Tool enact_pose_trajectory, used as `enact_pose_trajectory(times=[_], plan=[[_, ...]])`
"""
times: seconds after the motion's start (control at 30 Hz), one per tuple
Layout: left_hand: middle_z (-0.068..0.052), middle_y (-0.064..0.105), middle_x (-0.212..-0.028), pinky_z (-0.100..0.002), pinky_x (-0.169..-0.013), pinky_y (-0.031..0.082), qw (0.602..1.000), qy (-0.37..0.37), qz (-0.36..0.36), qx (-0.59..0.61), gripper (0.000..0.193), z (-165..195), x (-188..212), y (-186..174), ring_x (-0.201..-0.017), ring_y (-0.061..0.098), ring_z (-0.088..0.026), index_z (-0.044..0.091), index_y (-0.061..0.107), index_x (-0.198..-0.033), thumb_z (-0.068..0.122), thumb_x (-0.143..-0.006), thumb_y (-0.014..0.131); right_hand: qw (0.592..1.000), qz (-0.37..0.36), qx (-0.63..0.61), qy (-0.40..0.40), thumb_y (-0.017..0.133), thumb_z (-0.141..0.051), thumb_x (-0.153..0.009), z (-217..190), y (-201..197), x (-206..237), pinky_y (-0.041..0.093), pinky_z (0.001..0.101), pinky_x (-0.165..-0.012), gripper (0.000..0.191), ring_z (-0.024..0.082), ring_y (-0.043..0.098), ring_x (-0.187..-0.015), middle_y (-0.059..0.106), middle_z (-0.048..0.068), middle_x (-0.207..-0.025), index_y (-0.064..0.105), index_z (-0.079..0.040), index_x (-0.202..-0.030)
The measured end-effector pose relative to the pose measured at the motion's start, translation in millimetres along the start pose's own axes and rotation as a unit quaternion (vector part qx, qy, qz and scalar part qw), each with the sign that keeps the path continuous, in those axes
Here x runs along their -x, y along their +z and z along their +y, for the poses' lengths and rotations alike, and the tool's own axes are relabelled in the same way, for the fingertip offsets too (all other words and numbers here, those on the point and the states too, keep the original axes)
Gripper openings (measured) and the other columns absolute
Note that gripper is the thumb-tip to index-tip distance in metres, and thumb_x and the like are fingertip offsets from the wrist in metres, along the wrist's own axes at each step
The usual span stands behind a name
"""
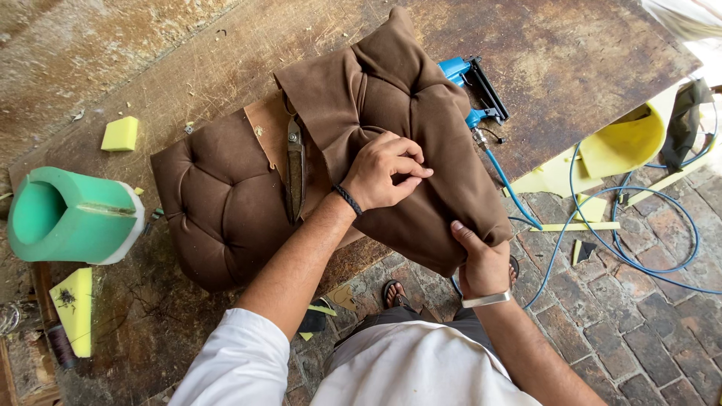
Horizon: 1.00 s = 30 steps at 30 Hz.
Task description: The person is reupholstering a chair seat. They use a pneumatic staple gun to attach brown fabric over yellow foam padding, repeatedly pulling the fabric taut and stapling it to the underside of the seat frame.
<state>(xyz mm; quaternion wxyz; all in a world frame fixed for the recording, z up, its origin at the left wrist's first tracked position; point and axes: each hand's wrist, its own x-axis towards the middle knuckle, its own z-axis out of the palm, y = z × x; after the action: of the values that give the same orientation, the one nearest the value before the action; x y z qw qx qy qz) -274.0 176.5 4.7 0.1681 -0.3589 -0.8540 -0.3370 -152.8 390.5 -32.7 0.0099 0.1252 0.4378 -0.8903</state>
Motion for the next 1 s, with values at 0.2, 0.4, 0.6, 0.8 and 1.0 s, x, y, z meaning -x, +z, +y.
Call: enact_pose_trajectory(times=[0.2,0.4,0.6,0.8,1.0], plan=[[0.003,0.061,-0.1,-0.039,-0.092,0.048,0.998,-0.014,-0.058,-0.019,0.023,11,-4,-4,-0.098,0.059,-0.019,0.023,0.082,-0.096,0.024,-0.073,0.086,0.999,0.033,0.022,-0.035,0.071,0.009,-0.087,26,-8,-4,0.052,0.0379,-0.103,0.049,0.024,0.065,-0.117,0.067,0.012,-0.13,0.058,0.004,-0.134],[0.006,0.061,-0.1,-0.037,-0.093,0.042,0.99,-0.101,-0.078,-0.053,0.015,19,-1,11,-0.102,0.06,-0.017,0.032,0.083,-0.09,0.028,-0.076,0.086,0.999,-0.015,-0.031,-0.004,0.069,0.009,-0.088,8,-8,12,0.055,0.0373,-0.102,0.042,0.023,0.069,-0.113,0.071,0.013,-0.126,0.064,0.006,-0.129],[-0.003,0.057,-0.127,-0.044,-0.102,0.036,0.994,-0.006,-0.078,-0.07,0.017,17,15,9,-0.122,0.054,-0.023,0.037,0.083,-0.095,0.035,-0.078,0.085,0.998,0.061,-0.024,0.001,0.068,0.01,-0.086,40,-19,3,0.056,0.0391,-0.095,0.046,0.024,0.069,-0.11,0.069,0.012,-0.123,0.061,0.001,-0.13],[-0.004,0.054,-0.135,-0.048,-0.109,0.032,0.989,-0.006,-0.086,-0.118,0.011,20,23,15,-0.127,0.052,-0.024,0.038,0.082,-0.094,0.038,-0.083,0.085,0.992,0.005,-0.097,0.075,0.064,0.006,-0.089,60,-36,-12,0.055,0.0437,-0.099,0.044,0.028,0.069,-0.114,0.068,0.014,-0.127,0.057,0.0,-0.132],[-0.004,0.051,-0.137,-0.05,-0.111,0.031,0.985,-0.008,-0.102,-0.14,0.009,17,26,18,-0.129,0.051,-0.024,0.038,0.082,-0.093,0.038,-0.083,0.083,0.97,-0.046,-0.21,0.114,0.068,-0.001,-0.088,32,-34,-7,0.052,0.0441,-0.107,0.053,0.032,0.065,-0.124,0.065,0.02,-0.134,0.055,0.004,-0.138]])
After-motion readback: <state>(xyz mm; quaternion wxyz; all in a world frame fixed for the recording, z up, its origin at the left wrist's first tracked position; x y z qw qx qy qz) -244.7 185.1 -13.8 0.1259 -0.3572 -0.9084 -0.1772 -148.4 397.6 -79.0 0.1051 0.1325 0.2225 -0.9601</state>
